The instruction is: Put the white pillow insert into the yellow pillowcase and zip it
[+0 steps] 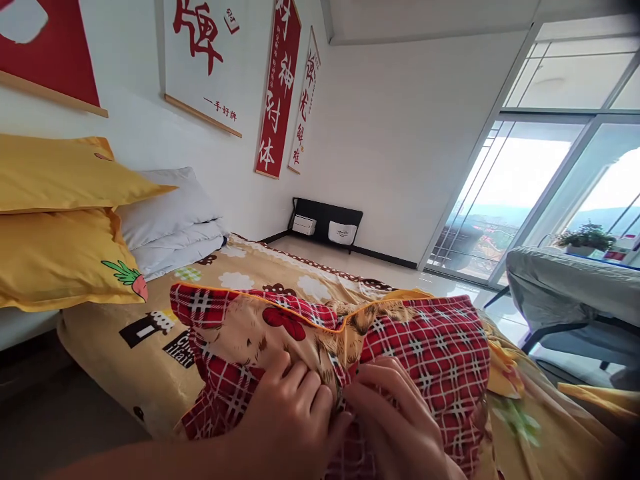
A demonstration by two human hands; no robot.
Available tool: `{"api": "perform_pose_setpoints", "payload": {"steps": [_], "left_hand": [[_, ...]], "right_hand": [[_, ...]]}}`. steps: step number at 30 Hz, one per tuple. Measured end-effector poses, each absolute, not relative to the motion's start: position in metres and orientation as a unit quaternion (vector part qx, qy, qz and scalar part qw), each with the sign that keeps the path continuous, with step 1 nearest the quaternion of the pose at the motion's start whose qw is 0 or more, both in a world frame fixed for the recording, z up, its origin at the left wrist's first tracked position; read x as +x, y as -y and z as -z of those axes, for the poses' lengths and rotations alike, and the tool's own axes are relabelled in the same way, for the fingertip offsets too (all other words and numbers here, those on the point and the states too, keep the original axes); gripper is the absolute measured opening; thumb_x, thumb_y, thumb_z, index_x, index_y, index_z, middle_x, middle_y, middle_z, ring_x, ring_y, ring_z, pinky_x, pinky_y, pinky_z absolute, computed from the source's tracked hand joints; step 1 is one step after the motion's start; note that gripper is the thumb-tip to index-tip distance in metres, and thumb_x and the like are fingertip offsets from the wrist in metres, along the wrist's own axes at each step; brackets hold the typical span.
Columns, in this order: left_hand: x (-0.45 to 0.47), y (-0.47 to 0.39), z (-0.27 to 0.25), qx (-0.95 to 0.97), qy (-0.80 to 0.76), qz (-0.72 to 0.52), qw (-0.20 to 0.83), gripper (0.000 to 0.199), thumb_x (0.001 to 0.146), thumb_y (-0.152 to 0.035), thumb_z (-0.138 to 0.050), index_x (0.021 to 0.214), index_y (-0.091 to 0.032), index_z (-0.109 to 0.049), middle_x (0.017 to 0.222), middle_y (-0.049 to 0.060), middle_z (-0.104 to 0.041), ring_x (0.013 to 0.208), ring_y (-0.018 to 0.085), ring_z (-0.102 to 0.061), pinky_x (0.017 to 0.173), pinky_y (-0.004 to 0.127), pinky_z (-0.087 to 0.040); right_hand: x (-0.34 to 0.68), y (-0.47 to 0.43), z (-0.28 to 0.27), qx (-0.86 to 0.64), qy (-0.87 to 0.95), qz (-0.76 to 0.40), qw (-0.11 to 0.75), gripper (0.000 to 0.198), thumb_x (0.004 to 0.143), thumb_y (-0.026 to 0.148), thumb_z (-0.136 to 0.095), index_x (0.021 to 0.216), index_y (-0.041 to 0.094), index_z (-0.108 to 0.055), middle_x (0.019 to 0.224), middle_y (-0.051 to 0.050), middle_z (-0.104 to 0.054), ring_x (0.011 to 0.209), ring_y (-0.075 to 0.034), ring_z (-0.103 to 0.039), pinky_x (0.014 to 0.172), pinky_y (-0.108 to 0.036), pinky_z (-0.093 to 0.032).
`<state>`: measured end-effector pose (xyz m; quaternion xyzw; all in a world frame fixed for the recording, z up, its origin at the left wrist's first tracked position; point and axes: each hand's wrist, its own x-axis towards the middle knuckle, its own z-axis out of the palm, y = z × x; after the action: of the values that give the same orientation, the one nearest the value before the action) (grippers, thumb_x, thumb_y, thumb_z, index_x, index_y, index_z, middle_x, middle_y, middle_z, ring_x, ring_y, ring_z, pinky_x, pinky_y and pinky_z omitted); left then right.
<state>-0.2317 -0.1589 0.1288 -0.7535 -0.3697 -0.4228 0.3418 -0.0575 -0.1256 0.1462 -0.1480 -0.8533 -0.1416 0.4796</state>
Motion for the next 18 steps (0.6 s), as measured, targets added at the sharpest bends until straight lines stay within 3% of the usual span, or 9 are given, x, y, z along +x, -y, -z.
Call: {"api": "perform_pose_setpoints", "payload": {"steps": [7,18], "left_hand": [[-0.233,0.154,-0.127,-0.760,0.361,0.458,0.288,0.029,0.092,-0.016,-0.041,0.063,-0.017,-0.047,0.056,0.000,-0.052,0.055,0.015,-0.045,0.068,0.034,-0.032],[-0.226,0.153,-0.104,-0.752,0.352,0.451,0.326,0.032,0.084,-0.012,-0.043,0.053,-0.016,-0.048,0.051,0.003,-0.049,0.051,0.015,-0.044,0.065,0.034,-0.034]], "right_hand": [[-0.067,0.128,-0.149,-0.142,0.867,0.140,0.457,0.022,0.084,0.001,-0.047,0.093,0.016,-0.061,0.089,-0.007,-0.056,0.081,-0.014,-0.053,0.071,-0.028,-0.047],[-0.085,0.120,-0.174,-0.188,0.880,0.220,0.378,0.022,0.089,0.006,-0.042,0.081,0.016,-0.060,0.084,-0.005,-0.059,0.075,-0.015,-0.046,0.068,-0.029,-0.038]]}}
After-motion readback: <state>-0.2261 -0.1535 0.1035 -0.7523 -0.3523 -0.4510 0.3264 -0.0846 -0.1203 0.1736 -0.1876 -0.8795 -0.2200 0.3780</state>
